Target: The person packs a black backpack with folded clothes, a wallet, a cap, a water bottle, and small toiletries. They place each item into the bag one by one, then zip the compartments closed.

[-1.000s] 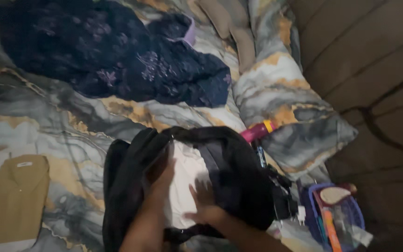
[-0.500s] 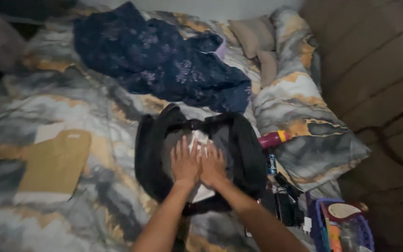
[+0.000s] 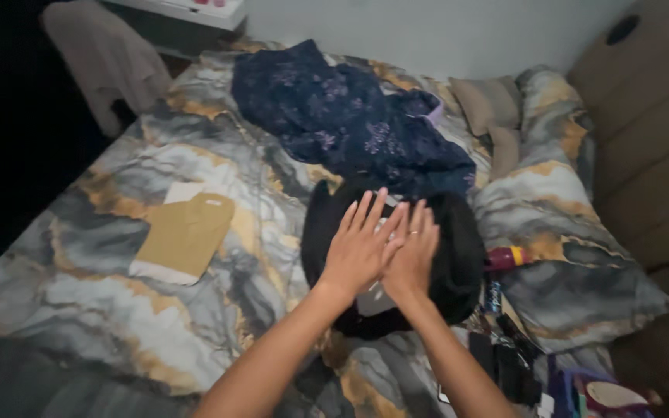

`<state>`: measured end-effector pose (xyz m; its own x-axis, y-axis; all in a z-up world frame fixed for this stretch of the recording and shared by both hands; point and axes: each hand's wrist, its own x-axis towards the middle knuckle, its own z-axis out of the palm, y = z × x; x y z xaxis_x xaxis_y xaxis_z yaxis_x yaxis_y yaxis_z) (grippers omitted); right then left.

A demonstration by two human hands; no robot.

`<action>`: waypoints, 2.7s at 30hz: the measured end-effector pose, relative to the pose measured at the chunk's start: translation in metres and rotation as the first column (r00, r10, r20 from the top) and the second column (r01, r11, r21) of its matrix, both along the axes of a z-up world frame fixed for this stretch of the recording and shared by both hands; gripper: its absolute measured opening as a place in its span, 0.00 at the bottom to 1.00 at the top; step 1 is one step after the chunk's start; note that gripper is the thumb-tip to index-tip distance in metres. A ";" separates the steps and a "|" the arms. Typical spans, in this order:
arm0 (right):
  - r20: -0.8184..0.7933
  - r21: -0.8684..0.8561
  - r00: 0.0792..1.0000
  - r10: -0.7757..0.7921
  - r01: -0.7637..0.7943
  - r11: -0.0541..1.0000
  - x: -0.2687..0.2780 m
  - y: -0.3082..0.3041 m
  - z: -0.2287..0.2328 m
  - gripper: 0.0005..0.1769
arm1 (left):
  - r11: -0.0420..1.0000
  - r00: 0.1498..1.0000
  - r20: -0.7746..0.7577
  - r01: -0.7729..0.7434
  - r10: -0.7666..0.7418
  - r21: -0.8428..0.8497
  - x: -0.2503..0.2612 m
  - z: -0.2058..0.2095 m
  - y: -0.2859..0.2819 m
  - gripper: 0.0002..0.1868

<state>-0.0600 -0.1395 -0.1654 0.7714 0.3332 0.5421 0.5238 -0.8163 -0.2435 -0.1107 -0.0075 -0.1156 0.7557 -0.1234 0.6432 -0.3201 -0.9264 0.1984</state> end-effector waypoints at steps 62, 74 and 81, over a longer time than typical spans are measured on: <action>-0.902 -0.038 0.412 -0.129 0.220 0.975 0.105 0.488 -0.280 0.24 | 0.981 0.367 -0.925 -0.117 -0.100 -0.153 0.098 -0.360 0.595 0.19; -0.723 -0.261 0.608 -0.329 0.201 0.944 0.182 0.510 -0.260 0.32 | 0.587 0.679 -0.721 -0.531 -0.137 -0.611 0.140 -0.409 0.651 0.22; -0.878 -0.251 0.389 -0.277 0.118 0.961 0.106 0.495 -0.283 0.39 | 0.340 0.447 -0.855 -0.786 -0.265 -0.516 0.093 -0.481 0.604 0.24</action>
